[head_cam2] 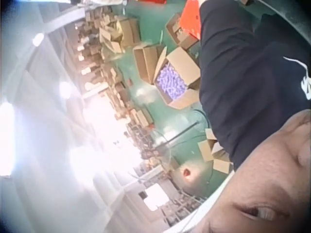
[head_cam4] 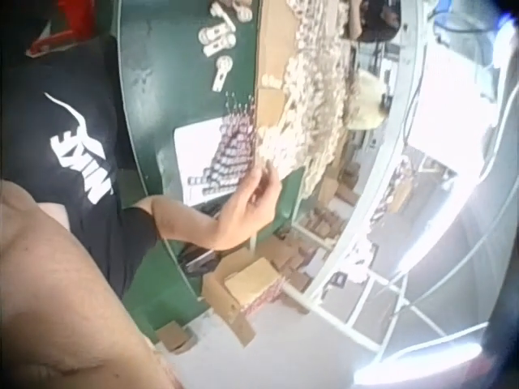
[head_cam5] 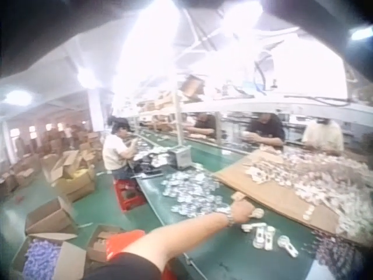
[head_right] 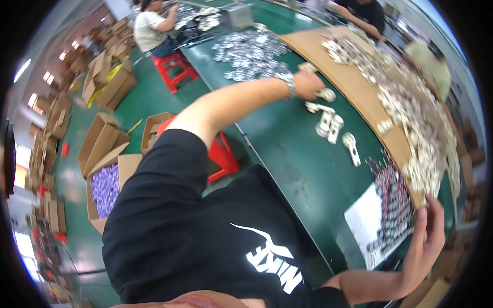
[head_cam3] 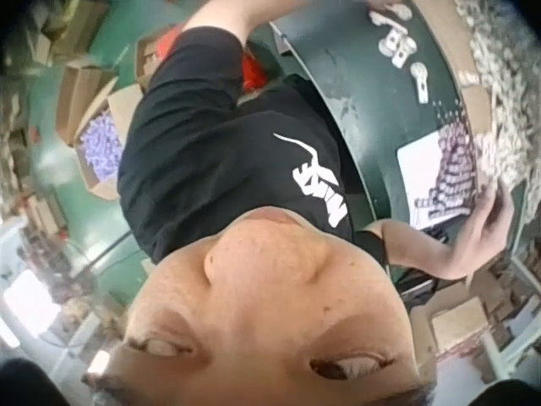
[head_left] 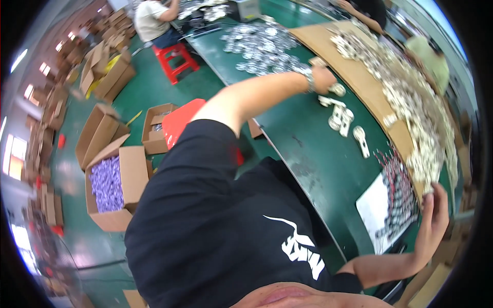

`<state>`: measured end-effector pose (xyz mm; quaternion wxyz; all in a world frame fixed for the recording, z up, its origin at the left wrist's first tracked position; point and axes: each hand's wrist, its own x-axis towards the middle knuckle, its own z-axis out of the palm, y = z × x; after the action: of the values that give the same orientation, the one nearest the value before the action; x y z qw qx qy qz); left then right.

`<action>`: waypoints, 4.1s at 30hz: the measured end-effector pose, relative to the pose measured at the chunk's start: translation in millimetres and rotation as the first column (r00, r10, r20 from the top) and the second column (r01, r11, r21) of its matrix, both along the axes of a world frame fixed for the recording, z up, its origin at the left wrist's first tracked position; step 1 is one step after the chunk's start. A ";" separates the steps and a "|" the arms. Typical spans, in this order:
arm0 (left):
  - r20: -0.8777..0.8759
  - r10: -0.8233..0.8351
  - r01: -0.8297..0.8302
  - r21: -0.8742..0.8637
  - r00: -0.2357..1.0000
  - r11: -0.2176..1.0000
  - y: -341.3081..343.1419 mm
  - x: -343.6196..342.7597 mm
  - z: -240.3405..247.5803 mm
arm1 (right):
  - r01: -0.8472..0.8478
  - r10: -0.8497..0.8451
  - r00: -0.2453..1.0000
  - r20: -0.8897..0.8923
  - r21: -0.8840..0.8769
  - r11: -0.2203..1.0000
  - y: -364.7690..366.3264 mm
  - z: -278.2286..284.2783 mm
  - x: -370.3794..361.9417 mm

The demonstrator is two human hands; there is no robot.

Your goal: Assembling small electronic components onto white plastic frames at a workbench.

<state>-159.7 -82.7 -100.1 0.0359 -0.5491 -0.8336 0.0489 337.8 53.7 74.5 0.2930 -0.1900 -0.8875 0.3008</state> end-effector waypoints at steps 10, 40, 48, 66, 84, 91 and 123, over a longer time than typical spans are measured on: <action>0.161 -0.345 0.281 0.319 0.925 0.905 4.4 21.8 37.8 | 0.088 -0.123 0.913 0.390 0.107 0.990 57.5 -56.2 -64.9; 0.289 -0.814 0.504 0.667 0.504 0.549 75.0 94.5 111.2 | 0.148 -0.066 0.739 0.671 -0.067 0.987 127.1 -134.9 -82.5; 0.315 -0.829 0.475 0.702 0.462 0.531 66.3 88.3 110.2 | 0.114 -0.049 0.784 0.618 -0.066 0.991 122.1 -126.7 -98.3; 0.335 -0.771 0.397 0.707 0.541 0.585 54.4 112.8 113.8 | 0.076 -0.147 0.761 0.632 0.138 0.987 102.6 -122.7 -95.4; 0.245 -0.766 0.432 0.705 0.595 0.562 78.7 100.6 102.6 | 0.102 -0.115 0.993 0.032 0.263 0.959 39.1 -39.0 -95.1; 0.228 -0.801 0.458 0.720 0.554 0.521 89.6 118.6 102.2 | 0.029 -0.015 0.999 -0.038 0.393 0.919 38.2 -56.2 -106.1; 0.211 -0.772 0.530 0.619 0.599 0.580 95.6 138.3 92.4 | 0.051 -0.061 0.998 0.016 0.372 0.927 43.4 -77.4 -103.3</action>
<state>-21.3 13.0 -7.8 -0.0072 -0.7895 -0.5265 -0.3153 234.6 97.1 -2.9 0.3201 -0.1605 -0.9264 0.1163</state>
